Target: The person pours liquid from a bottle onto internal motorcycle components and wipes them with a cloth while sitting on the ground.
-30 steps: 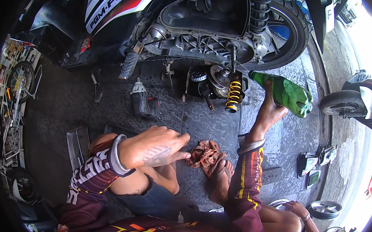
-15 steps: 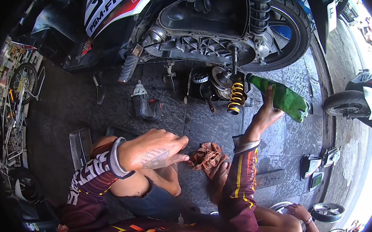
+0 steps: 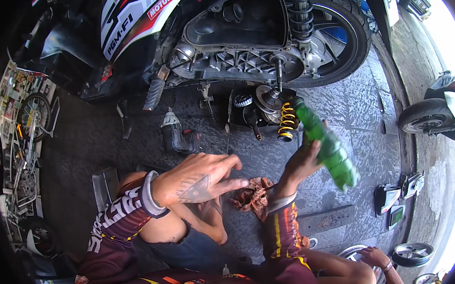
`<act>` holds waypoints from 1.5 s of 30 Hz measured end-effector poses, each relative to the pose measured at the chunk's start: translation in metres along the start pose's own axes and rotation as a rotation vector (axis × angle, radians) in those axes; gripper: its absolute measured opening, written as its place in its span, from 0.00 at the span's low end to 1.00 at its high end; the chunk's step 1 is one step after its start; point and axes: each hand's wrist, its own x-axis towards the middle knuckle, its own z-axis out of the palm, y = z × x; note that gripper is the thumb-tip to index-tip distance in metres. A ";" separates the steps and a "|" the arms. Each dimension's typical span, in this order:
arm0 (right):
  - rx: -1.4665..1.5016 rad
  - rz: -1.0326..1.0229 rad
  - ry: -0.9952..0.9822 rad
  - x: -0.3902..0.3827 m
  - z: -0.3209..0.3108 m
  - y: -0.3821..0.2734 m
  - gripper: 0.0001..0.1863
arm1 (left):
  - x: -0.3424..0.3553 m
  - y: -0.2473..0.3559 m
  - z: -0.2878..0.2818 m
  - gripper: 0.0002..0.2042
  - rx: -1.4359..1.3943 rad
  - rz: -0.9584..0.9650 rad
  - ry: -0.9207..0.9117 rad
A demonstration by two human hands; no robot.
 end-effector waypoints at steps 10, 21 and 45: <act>-0.036 -0.315 -0.522 -0.086 0.032 0.012 0.24 | 0.008 0.009 0.017 0.33 -1.019 -0.156 -0.040; -0.494 0.235 -0.396 -0.108 -0.039 0.046 0.40 | 0.019 -0.021 0.031 0.31 -0.525 -0.188 0.260; -0.872 0.193 -0.293 -0.015 0.001 0.125 0.10 | -0.039 -0.029 -0.060 0.29 -0.271 -0.206 0.664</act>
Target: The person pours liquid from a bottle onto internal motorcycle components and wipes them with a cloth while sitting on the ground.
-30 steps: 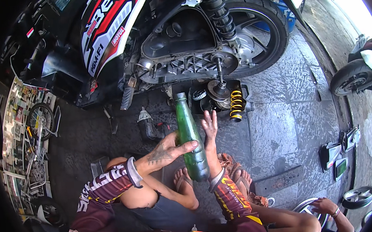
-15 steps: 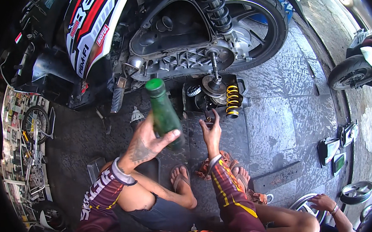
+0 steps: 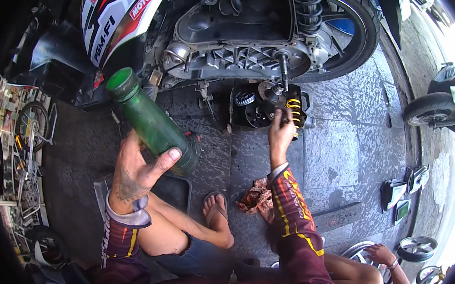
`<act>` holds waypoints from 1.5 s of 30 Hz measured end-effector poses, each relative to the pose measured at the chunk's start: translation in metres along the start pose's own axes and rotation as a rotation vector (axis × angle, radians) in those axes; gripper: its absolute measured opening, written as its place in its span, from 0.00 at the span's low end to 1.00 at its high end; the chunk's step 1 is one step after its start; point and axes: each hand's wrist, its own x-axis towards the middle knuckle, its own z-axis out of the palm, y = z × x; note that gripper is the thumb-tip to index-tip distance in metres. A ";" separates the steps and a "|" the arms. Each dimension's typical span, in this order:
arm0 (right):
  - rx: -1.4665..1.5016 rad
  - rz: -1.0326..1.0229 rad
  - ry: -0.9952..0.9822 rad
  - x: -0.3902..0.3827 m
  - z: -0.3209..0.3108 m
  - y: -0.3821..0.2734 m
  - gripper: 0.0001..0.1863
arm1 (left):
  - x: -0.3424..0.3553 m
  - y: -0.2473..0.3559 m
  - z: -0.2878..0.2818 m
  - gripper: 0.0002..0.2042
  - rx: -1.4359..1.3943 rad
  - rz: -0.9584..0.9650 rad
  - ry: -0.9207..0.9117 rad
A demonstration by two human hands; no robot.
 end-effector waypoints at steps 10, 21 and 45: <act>0.638 0.263 0.081 0.008 -0.017 0.011 0.13 | 0.008 0.003 0.010 0.26 0.112 -0.105 -0.195; 0.616 0.314 -0.018 -0.017 -0.018 0.017 0.13 | 0.049 -0.072 0.076 0.28 0.650 -0.208 -0.568; 0.572 0.272 -0.025 -0.024 -0.033 0.026 0.12 | 0.076 -0.083 0.108 0.26 0.840 -0.253 -0.659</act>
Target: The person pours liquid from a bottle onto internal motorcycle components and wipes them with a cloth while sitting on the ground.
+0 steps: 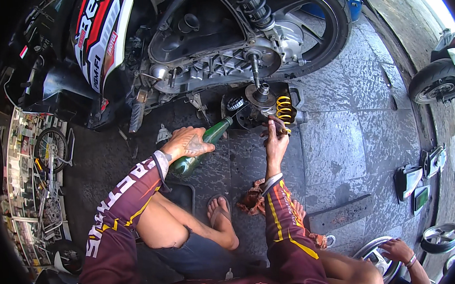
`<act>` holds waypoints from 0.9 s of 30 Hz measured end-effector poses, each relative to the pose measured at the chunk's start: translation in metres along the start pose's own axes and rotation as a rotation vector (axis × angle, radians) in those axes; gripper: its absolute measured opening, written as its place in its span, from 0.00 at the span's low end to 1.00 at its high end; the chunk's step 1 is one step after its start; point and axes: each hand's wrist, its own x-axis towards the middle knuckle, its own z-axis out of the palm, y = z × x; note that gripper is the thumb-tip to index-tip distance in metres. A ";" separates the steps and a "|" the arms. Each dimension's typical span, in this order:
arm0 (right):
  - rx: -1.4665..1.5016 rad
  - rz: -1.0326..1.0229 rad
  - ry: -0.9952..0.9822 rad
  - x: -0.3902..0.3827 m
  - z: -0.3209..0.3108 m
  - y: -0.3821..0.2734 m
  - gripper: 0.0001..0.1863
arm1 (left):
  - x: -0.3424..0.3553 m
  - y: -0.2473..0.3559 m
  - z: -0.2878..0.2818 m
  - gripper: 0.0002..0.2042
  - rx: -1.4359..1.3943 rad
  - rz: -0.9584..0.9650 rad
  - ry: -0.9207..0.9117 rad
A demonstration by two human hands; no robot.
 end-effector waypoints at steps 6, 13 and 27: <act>-0.331 -0.068 0.151 0.030 0.006 -0.012 0.14 | 0.004 0.014 -0.010 0.30 -0.050 -0.011 -0.091; -0.210 -0.044 0.159 0.048 -0.001 -0.003 0.15 | 0.017 0.005 0.014 0.38 -0.157 -0.012 -0.020; 0.036 0.031 0.117 -0.003 0.003 -0.031 0.14 | -0.004 -0.026 0.063 0.29 -0.625 0.276 0.365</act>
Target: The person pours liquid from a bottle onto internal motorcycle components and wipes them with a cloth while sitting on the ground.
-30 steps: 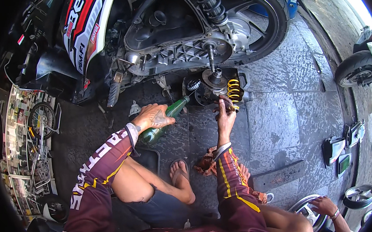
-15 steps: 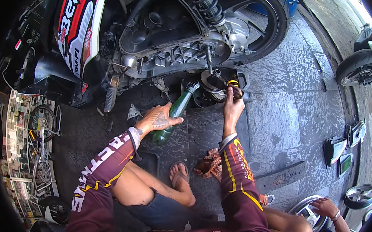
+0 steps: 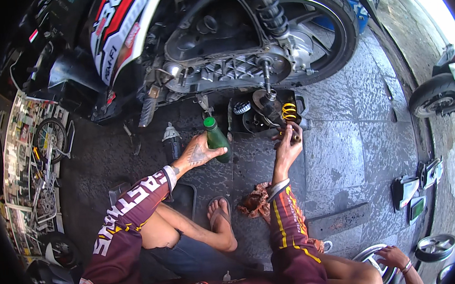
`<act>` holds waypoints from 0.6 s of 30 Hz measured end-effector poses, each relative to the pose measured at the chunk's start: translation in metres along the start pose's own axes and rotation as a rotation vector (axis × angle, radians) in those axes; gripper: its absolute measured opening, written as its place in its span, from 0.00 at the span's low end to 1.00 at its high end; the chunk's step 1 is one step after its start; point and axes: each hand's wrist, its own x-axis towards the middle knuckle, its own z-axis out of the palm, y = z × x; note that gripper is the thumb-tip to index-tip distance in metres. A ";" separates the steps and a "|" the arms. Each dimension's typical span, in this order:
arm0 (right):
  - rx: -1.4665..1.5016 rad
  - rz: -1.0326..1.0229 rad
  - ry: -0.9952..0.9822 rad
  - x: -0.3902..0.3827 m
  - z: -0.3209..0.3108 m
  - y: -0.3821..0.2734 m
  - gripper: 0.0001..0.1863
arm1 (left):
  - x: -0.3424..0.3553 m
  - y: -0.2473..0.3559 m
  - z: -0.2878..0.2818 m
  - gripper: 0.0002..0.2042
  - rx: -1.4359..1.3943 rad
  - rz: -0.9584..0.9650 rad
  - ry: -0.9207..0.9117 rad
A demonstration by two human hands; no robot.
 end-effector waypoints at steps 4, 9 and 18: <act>-0.012 -0.165 -0.198 -0.013 0.028 -0.033 0.12 | -0.023 0.051 -0.036 0.28 0.062 -0.043 -0.030; -0.303 -0.245 -0.368 -0.019 0.114 -0.054 0.11 | -0.087 0.091 -0.087 0.26 0.117 0.072 0.135; -0.545 -0.418 -0.390 0.003 0.225 -0.017 0.13 | -0.125 0.090 -0.109 0.25 0.107 -0.002 0.168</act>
